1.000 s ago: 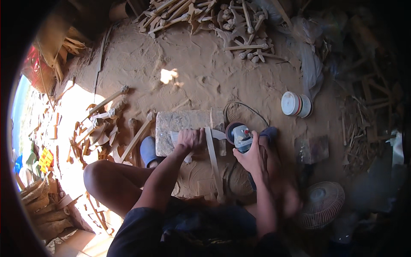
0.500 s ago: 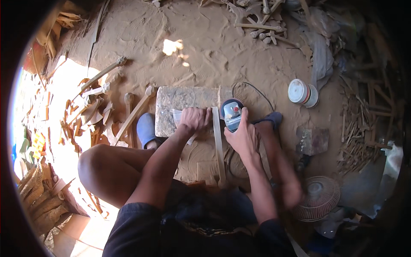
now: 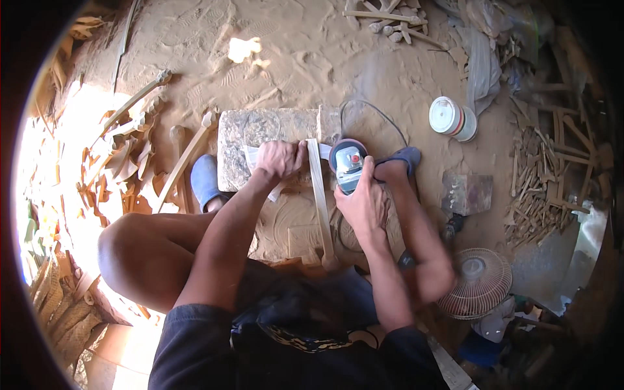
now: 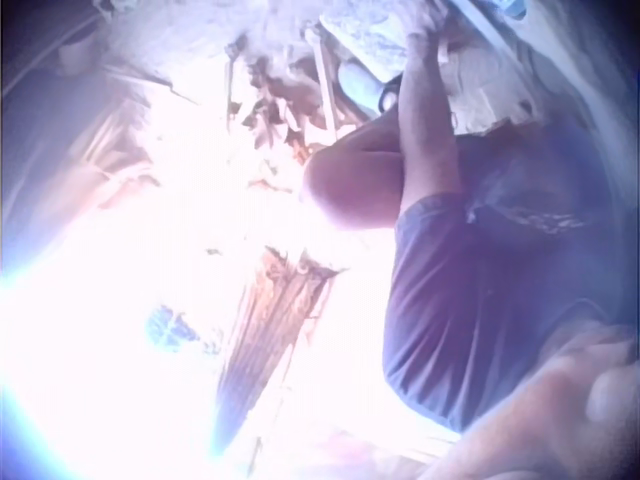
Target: The person uses an angle grinder with a sanding disc to smooth the surfaces of a curved wooden piece, rotating and shifting the piece on a stone block to access different edges and sides.
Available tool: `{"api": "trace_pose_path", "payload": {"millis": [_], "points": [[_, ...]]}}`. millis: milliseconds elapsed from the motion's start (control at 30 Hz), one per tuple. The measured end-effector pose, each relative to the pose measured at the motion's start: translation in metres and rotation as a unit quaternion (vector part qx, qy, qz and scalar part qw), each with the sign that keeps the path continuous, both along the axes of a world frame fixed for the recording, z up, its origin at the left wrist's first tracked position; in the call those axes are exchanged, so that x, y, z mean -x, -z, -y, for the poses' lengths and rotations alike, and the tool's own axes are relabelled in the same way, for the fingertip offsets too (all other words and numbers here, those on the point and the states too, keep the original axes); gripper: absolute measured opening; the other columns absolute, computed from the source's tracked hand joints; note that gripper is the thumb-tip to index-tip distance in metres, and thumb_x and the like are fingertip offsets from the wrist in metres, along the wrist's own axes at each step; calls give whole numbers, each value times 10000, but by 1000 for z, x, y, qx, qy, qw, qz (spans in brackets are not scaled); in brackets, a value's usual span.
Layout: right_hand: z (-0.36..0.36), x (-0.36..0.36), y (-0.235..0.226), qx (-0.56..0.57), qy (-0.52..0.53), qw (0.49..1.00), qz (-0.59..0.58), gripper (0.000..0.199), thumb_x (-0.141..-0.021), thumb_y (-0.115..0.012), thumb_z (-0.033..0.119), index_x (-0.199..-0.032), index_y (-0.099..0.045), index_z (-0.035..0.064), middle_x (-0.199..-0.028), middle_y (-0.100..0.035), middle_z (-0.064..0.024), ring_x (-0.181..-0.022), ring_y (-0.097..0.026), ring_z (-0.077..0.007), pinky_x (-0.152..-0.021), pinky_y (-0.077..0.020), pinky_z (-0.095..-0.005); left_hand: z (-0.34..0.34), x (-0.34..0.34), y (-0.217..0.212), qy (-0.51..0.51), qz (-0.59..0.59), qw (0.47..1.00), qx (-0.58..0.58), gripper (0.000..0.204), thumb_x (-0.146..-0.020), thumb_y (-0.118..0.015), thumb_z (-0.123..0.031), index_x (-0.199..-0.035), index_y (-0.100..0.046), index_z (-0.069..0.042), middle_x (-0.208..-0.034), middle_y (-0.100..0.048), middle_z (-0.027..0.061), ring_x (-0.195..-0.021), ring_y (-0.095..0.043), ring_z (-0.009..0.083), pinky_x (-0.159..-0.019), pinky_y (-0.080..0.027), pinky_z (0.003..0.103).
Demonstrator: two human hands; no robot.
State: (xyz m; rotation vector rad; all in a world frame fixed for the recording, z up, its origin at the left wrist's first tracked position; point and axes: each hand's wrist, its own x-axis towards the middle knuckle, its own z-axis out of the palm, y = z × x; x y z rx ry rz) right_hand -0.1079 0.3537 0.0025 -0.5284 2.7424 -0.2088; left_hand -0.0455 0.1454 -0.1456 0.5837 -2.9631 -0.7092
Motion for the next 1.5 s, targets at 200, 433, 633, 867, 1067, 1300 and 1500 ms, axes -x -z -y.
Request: {"api": "trace_pose_path", "payload": {"millis": [200, 433, 633, 867, 1067, 1300, 1500], "points": [[-26, 8, -4, 13, 42, 998, -53, 955, -852, -843, 305, -1597, -334, -7, -962, -744, -341, -885, -745, -525, -798, -583, -609, 0, -4, 2, -10, 10, 1000, -7, 527, -1139, -464, -434, -790, -709, -124, -618, -685, 182, -558, -688, 380, -548, -541, 494], [-3, 6, -17, 63, 5, 998, 28, 971, -855, -847, 307, -1608, -314, 6, -1046, -722, -370, -934, -724, -549, -808, -576, -625, 1, -3, 1, -19, -5, 1000, -8, 527, -1132, -489, -423, -757, -713, -130, -627, -690, 168, -575, -691, 378, -562, -541, 501], [-4, -2, 11, 91, -22, 996, 13, 996, -865, -843, 317, -1645, -285, 45, -1009, -732, -355, -917, -725, -557, -804, -576, -633, -1, -2, -2, -6, -15, 1000, -11, 452, -1120, -521, -388, -815, -720, -119, -635, -683, 195, -581, -689, 403, -557, -536, 522], [-29, 1, 1, 64, 18, 997, -42, 946, -843, -857, 299, -1573, -320, 30, -976, -740, -342, -907, -733, -539, -791, -571, -619, -1, -6, -3, -17, -30, 999, -18, 447, -1115, -541, -375, -790, -712, -120, -619, -678, 185, -573, -682, 397, -569, -529, 521], [9, 51, -44, 66, -19, 996, 64, 903, -803, -894, 335, -1482, -410, -10, -1280, -687, -348, -1180, -686, -512, -995, -549, -547, 0, -7, -3, -20, -43, 998, -27, 457, -1119, -532, -373, -781, -709, -122, -617, -677, 184, -569, -677, 398, -575, -525, 526], [58, 100, -44, -45, -97, 984, 142, 1061, -761, -868, 382, -1586, -362, -54, -1430, -634, -352, -1337, -644, -459, -1116, -517, -476, -3, -2, -21, -21, -15, 999, -46, 487, -1127, -505, -390, -771, -706, -127, -625, -685, 182, -572, -686, 382, -569, -524, 523], [84, 99, -45, -105, -148, 975, 128, 1101, -780, -777, 358, -1664, -254, -41, -1338, -692, -349, -1249, -694, -474, -1082, -548, -508, -1, -8, -15, -27, -37, 998, -38, 501, -1131, -498, -393, -759, -699, -125, -622, -685, 180, -570, -688, 376, -573, -528, 522]]}}
